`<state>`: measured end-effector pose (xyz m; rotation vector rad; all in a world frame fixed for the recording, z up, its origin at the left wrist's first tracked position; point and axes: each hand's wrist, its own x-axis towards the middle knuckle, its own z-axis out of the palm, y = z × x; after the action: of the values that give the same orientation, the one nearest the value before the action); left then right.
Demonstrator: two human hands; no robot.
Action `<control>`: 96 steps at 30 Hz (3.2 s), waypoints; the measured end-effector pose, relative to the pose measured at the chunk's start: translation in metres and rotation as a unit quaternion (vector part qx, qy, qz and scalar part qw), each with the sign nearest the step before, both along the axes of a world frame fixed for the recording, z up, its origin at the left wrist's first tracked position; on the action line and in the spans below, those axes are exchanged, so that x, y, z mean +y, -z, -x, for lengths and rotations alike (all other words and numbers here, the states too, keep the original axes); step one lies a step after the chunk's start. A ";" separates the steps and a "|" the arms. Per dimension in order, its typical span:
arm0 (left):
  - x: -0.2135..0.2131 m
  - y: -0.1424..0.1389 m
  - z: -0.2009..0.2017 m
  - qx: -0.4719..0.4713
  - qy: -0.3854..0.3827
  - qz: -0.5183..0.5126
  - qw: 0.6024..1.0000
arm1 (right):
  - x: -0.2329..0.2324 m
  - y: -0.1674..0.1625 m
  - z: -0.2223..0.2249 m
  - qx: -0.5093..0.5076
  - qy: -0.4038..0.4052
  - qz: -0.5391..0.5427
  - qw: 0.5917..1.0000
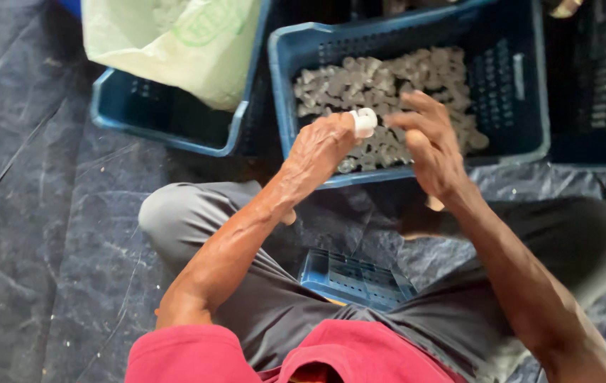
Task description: The person sits on the floor and repeatedly picks up small white plastic caps from a blue basket, separates them by hand, and places them into a white bag. The process is continuous and repetitive.
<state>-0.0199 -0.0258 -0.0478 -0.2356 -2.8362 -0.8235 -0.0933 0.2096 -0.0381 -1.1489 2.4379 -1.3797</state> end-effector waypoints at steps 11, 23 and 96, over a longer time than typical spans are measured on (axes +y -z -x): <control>0.030 -0.044 -0.005 -0.079 0.043 -0.071 0.993 | -0.014 0.024 0.003 -0.428 0.015 0.113 0.897; -0.001 -0.057 0.004 0.017 -0.060 -0.086 0.994 | 0.184 0.009 0.099 -0.378 0.445 0.565 0.583; 0.027 -0.038 0.000 0.001 -0.048 -0.272 0.961 | -0.020 -0.032 -0.004 -0.466 0.002 0.303 0.831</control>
<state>-0.0200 0.0009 -0.0095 -0.0175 -2.4661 -1.5215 -0.0894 0.1900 -0.0056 -0.3145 1.3355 -2.1129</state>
